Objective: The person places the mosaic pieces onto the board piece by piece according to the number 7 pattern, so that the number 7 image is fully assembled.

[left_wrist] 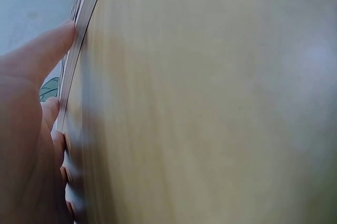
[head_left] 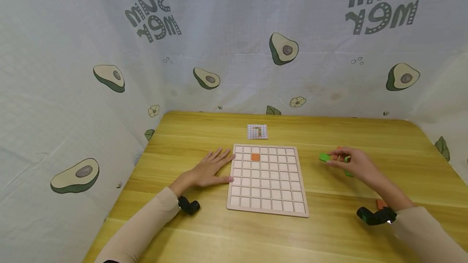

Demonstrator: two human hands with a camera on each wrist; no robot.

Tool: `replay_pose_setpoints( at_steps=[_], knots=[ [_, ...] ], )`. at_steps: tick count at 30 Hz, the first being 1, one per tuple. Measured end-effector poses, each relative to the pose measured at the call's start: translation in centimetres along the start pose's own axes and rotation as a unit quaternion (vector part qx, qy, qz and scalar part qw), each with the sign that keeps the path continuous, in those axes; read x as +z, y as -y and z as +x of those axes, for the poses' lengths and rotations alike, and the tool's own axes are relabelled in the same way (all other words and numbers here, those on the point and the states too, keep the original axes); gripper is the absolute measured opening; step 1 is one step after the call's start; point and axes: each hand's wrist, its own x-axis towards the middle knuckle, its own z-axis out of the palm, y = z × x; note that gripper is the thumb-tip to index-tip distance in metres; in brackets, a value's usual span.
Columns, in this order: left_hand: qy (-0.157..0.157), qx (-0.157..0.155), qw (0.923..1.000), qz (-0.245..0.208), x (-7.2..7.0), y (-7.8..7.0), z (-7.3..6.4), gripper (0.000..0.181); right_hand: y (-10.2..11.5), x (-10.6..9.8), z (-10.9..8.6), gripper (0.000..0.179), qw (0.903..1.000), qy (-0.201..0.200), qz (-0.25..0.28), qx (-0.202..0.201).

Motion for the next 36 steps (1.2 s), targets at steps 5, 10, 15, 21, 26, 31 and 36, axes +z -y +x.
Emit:
replay_pose_setpoints(
  at_steps=[5,10,15,21,26,31,36],
  knots=[
    [0.000,-0.001,1.0000,0.001,0.0,0.1,0.0,0.084,0.8,0.4,0.8,0.034,0.9999,0.004,-0.006,-0.009],
    [-0.001,0.000,1.0000,0.002,0.1,0.2,0.1,0.084,1.2,1.0,1.7,0.034,0.9999,0.009,0.008,-0.011],
    [0.001,-0.004,1.0000,0.001,0.1,0.2,0.0,0.084,1.5,1.7,2.7,0.034,0.9996,0.013,0.016,-0.020],
    [0.002,-0.004,1.0000,0.003,0.1,0.2,0.1,0.084,2.3,2.6,3.6,0.031,0.9988,0.016,0.035,-0.030],
    [0.004,-0.004,1.0000,0.002,0.1,0.2,0.1,0.084,2.8,3.5,4.3,0.028,0.9976,0.020,0.050,-0.043],
    [0.003,-0.004,1.0000,0.002,0.1,0.2,0.1,0.083,3.4,4.4,5.2,0.027,0.9965,0.025,0.060,-0.052],
    [0.000,0.000,1.0000,0.004,0.0,0.1,0.1,0.083,4.1,5.5,5.9,0.027,0.9952,0.033,0.079,-0.048]
  ],
)
